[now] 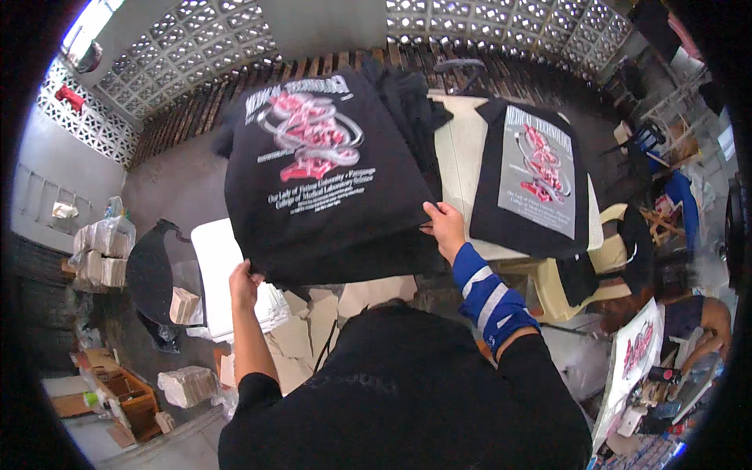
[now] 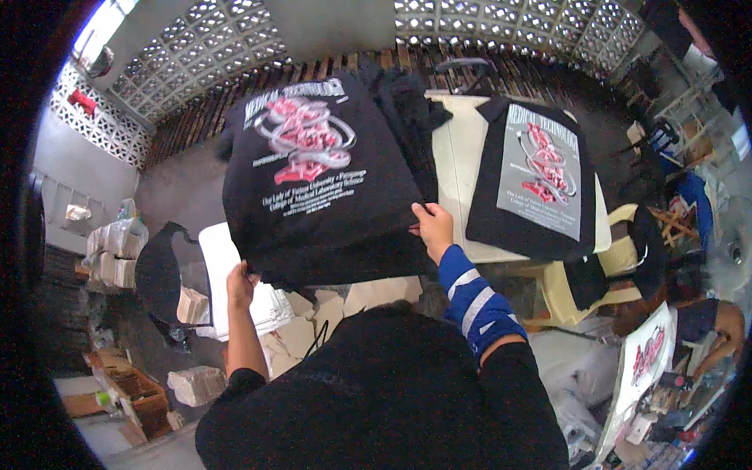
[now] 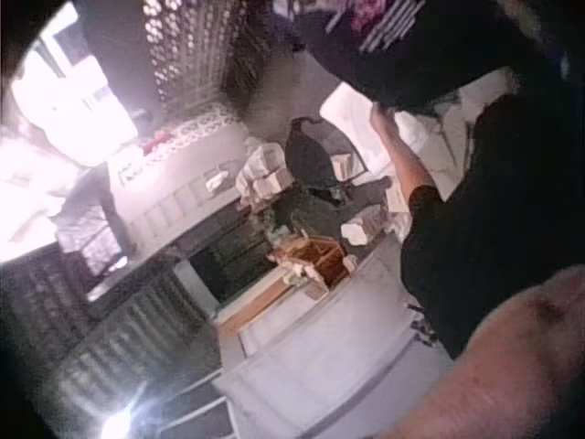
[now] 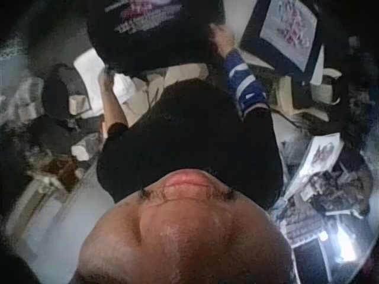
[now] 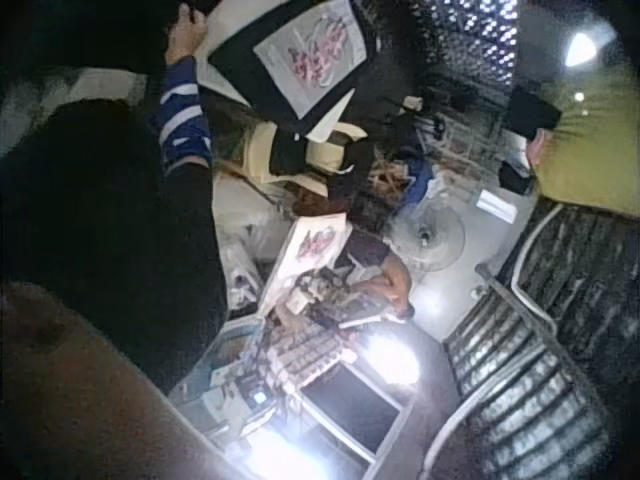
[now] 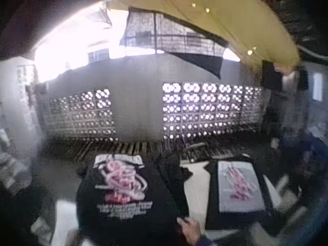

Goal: The person places black t-shirts on a heat press, aligns a printed transfer sheet on the chest, closes the press, and then removes the finished shirt. The process is repeated for multiple shirts.

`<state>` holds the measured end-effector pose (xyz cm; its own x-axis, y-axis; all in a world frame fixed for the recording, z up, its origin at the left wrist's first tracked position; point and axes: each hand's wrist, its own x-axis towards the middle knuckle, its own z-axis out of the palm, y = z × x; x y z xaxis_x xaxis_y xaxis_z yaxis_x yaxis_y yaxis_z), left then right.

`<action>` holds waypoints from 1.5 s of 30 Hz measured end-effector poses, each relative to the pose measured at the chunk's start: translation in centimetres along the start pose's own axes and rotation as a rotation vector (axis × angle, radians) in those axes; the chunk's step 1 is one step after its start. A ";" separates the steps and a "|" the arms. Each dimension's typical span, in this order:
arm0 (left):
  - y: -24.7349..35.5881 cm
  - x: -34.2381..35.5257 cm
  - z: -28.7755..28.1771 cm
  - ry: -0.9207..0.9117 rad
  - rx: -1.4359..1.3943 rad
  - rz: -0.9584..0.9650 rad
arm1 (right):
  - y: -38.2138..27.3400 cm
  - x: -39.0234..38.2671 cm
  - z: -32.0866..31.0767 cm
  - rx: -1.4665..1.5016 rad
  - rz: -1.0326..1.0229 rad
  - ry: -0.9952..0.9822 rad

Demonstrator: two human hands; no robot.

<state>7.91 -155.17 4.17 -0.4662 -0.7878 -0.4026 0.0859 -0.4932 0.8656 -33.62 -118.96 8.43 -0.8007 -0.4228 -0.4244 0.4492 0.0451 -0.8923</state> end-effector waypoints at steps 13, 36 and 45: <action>-5.0 -2.3 19.7 0.453 1.408 0.868 | -1.1 5.5 -14.6 -1.187 -0.558 0.130; -30.9 -14.4 54.6 -0.612 1.746 0.733 | -10.5 27.4 -51.1 -0.511 -0.131 0.518; -29.3 -4.1 70.4 -0.630 1.466 0.960 | -12.8 32.6 -54.8 -0.147 -0.007 0.164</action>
<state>-54.65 -111.53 1.41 -0.9704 -0.1644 0.1769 -0.0883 0.9234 0.3735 -87.21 -83.71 -2.37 -0.8626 -0.2715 -0.4269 0.3903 0.1797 -0.9030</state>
